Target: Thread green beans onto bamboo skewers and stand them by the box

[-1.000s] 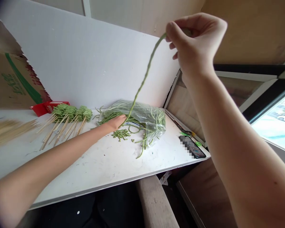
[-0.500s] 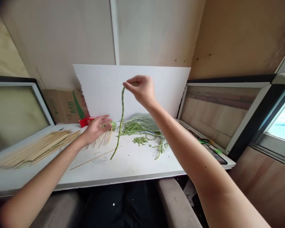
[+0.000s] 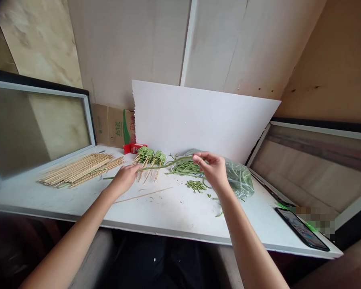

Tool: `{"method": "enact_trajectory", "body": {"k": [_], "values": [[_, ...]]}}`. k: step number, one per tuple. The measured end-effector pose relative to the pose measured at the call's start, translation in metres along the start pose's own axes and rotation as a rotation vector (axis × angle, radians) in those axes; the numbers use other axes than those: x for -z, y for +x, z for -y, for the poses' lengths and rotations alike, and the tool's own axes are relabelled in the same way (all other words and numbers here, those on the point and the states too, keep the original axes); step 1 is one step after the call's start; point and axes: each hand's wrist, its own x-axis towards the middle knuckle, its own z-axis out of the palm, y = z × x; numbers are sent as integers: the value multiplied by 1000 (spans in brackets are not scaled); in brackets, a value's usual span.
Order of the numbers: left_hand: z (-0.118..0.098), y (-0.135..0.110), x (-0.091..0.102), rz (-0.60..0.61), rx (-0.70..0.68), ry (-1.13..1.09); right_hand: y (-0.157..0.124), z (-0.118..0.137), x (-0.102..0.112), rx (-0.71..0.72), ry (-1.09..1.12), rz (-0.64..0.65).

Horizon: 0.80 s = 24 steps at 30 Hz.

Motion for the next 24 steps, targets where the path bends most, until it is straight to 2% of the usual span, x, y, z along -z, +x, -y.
{"method": "enact_trajectory", "body": {"k": [2, 4, 6, 9, 11, 12, 15, 18, 21, 24], "values": [[17, -9, 1, 53, 40, 71, -23, -30, -2, -127, -33, 150], [25, -17, 0, 103, 96, 108, -43, -54, -9, -190, -16, 272], [26, -22, 0, 168, 133, 107, -59, -72, -20, -224, -4, 319], [12, -26, 6, 301, 150, 69, -78, -86, -37, -283, -18, 318], [-6, -29, 12, 341, 149, 17, -86, -86, -45, -304, -3, 297], [-17, -31, 14, 317, 108, -39, -90, -85, -49, -306, 5, 288], [-55, -34, 14, 142, -80, -280, -98, -74, -53, -284, 13, 300], [-86, -37, 4, 82, -253, -414, -104, -61, -55, -204, -2, 353], [-100, -38, -10, 133, -302, -470, -108, -52, -58, -122, -23, 399], [-97, -40, -20, 176, -274, -532, -110, -51, -61, -102, -27, 388]]}}
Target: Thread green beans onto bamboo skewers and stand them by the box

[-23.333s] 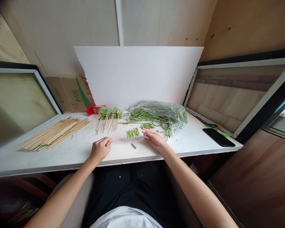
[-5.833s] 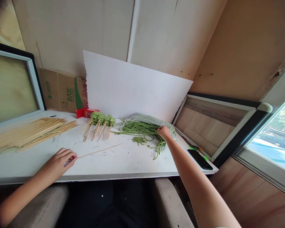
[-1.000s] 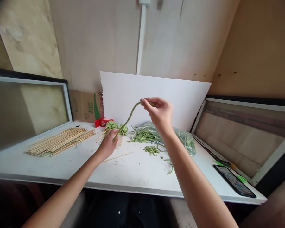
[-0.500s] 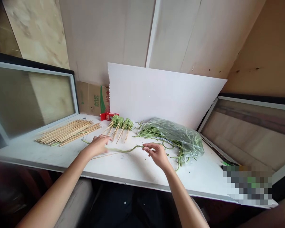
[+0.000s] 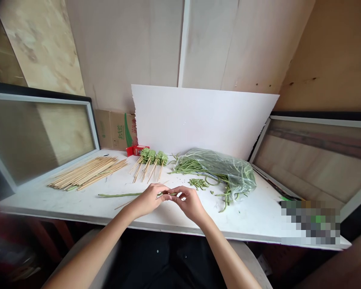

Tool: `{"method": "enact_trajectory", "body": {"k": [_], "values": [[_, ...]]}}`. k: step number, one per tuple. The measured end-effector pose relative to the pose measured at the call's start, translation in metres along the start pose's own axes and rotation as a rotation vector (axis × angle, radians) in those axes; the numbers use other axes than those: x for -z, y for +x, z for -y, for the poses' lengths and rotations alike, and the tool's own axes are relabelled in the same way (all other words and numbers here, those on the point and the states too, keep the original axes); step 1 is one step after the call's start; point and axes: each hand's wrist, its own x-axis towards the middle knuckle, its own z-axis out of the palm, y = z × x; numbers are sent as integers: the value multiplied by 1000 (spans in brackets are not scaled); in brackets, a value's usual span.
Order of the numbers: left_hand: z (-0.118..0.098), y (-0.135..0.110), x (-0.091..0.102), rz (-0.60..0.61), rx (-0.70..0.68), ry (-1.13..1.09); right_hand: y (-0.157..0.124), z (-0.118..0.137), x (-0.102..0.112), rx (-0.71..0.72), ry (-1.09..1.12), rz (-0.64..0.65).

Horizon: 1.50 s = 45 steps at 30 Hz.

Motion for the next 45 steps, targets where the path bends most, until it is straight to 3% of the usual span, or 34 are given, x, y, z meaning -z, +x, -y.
{"method": "enact_trajectory", "body": {"k": [7, 10, 17, 22, 29, 40, 45], "values": [[6, -3, 1, -114, -16, 33, 2, -6, 2, -16, 7, -138], [4, -3, -2, -161, -55, 93, 1, -5, 2, 0, 11, -110], [8, -4, -8, -165, -107, 199, -2, -7, -3, 1, 112, -106], [6, -6, -8, -137, -113, 262, -1, -5, -1, 26, 69, -121], [2, -7, -16, -132, -85, 264, -2, -5, -3, 20, 24, -79], [11, -8, -21, -178, -191, 228, -3, -16, -16, -63, 303, 23], [12, -8, -23, -164, -165, 117, -3, -21, -17, -92, 464, 96]]}}
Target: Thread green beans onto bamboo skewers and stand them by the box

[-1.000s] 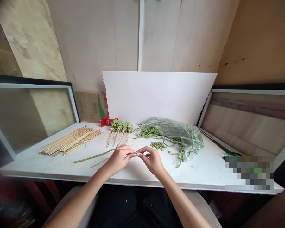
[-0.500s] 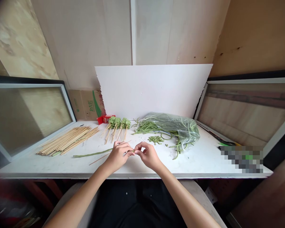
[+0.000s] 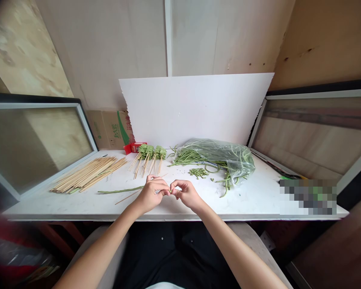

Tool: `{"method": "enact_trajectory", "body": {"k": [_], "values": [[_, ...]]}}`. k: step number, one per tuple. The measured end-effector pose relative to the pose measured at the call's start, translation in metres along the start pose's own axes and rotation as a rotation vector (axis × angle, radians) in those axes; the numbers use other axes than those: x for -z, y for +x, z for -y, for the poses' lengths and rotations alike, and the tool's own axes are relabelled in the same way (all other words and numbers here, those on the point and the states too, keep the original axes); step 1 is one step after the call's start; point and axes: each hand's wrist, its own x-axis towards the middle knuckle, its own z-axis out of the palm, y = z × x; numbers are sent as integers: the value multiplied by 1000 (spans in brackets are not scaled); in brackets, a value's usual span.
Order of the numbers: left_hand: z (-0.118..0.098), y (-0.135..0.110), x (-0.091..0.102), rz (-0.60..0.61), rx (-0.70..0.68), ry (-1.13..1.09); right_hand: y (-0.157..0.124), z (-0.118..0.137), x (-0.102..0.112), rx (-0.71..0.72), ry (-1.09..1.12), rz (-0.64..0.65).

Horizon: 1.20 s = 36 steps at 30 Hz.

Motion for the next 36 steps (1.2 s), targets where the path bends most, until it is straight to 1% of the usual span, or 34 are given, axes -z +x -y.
{"method": "enact_trajectory", "body": {"k": [3, 7, 11, 14, 17, 20, 24, 27, 29, 33, 36], "values": [[-2, 1, 1, 6, 51, -59, -1, 2, 0, -13, 41, 2], [-4, 3, 4, 57, 88, -110, 0, 7, 0, -4, 64, -9], [-4, 2, 5, 73, 87, -88, 2, 8, -1, -11, 53, -16], [0, 1, 3, 71, 102, -55, 3, 2, -2, -30, 33, -51], [3, 0, -1, 70, 117, -18, 3, -3, -2, -22, -67, -146], [3, 0, -5, 64, 124, 37, 3, -6, -3, 16, -246, -248], [1, -1, -8, 24, 109, 119, 0, -4, -8, 117, -461, -354], [1, -1, -9, -2, 105, 132, -2, -1, -12, 205, -516, -403], [2, -1, -8, -13, 116, 122, -3, 2, -12, 246, -504, -384], [2, -1, -5, -28, 127, 80, -3, 4, -4, 317, -524, -291], [3, -1, -6, -33, 130, 45, -2, 1, 5, 333, -538, -261]]}}
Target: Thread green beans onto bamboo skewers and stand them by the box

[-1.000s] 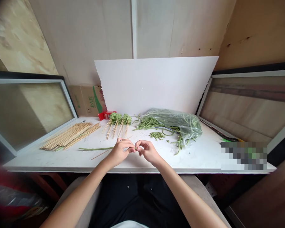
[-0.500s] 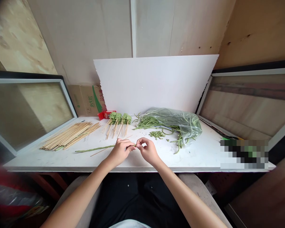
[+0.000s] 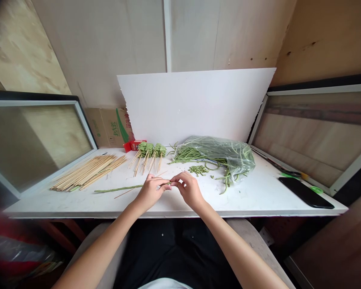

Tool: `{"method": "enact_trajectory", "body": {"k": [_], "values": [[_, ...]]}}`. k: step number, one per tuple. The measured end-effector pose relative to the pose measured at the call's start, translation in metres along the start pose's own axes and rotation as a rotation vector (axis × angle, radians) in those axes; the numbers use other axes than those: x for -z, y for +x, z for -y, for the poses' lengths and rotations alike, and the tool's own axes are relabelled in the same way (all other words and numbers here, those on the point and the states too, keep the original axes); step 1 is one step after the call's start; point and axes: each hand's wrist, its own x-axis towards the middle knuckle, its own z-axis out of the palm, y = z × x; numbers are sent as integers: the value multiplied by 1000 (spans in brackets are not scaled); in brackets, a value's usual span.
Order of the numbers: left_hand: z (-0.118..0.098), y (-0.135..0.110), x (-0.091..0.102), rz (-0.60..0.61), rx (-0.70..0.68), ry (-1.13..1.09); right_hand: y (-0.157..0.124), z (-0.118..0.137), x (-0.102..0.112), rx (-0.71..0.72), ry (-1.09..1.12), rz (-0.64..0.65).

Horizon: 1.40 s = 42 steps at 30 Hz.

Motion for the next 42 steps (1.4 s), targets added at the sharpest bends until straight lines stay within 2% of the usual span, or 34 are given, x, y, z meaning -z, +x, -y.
{"method": "enact_trajectory", "body": {"k": [4, 9, 15, 22, 27, 34, 42], "values": [[3, 0, -4, -13, 9, -34, -1, -10, 1, -91, 62, 21], [3, -1, -5, -13, 46, -67, -4, -18, -10, -326, 341, 22], [2, -2, -6, -41, 124, -108, -7, -9, -23, -505, 609, 10], [-1, 0, -7, -50, 167, -307, -12, -2, -29, -693, 843, 61], [-2, 1, -10, -53, 187, -375, -13, -1, -33, -741, 905, 42], [-2, 0, -15, -126, 151, -344, -12, -2, -33, -759, 906, 12], [-5, -1, -17, -141, 139, -294, -13, -5, -35, -783, 869, -56]]}}
